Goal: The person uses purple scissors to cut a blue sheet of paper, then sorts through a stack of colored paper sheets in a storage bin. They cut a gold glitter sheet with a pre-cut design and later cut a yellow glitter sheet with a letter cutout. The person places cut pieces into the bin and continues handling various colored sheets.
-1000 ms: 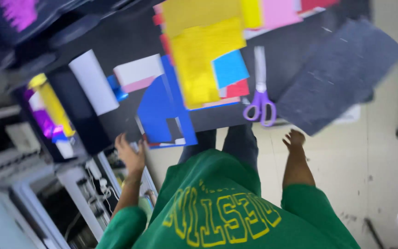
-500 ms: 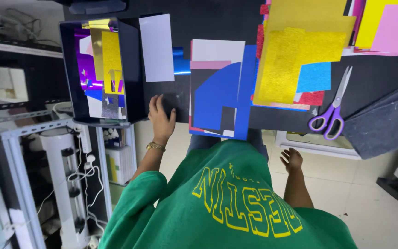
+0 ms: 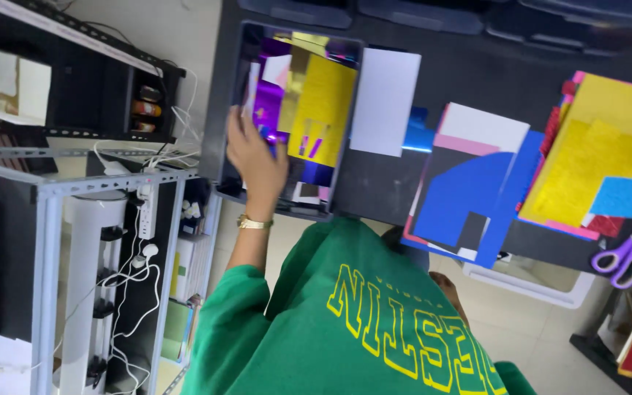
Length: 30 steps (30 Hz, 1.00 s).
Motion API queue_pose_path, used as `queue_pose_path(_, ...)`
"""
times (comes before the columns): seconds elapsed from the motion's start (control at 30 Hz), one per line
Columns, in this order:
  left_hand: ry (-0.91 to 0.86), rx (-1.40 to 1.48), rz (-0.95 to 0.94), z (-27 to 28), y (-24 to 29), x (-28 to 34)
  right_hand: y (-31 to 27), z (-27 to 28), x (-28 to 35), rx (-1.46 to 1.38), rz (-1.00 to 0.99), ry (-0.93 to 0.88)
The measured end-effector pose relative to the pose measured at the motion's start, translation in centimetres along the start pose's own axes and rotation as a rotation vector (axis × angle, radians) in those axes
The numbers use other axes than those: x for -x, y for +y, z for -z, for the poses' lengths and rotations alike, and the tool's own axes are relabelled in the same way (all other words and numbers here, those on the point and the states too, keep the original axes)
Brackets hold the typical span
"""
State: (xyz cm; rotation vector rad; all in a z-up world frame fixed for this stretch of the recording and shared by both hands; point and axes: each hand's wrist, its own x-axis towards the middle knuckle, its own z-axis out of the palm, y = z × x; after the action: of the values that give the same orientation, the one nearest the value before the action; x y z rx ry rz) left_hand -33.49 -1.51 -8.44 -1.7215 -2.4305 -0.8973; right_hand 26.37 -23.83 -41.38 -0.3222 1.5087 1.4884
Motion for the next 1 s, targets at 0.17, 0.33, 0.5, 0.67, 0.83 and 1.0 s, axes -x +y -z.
queue_pose_path(0.17,-0.457,-0.117,0.536,0.8,-9.7,1.5,16.7,-5.8,-2.7,1.295,-0.169,0.278)
queue_pose_path(0.33,-0.436,-0.246,0.507,0.5,-13.9,1.4,28.3,-12.8,2.0,2.539,-0.281,0.587)
queue_pose_path(0.5,-0.373,-0.268,0.465,1.8,-15.5,0.2,41.7,-16.9,3.9,2.823,-0.083,0.325)
queue_pose_path(0.67,-0.325,-0.291,0.523,2.5,-17.3,0.7,41.7,-16.6,0.2,2.957,0.56,-0.054)
queue_pose_path(0.83,-0.104,-0.124,0.187,2.6,-11.7,-1.5,42.2,-14.9,0.6,2.907,0.508,-0.074)
queue_pose_path(1.0,-0.163,-0.201,0.078,-3.6,-4.6,-1.8,42.0,-13.4,0.2,2.795,0.619,-0.144)
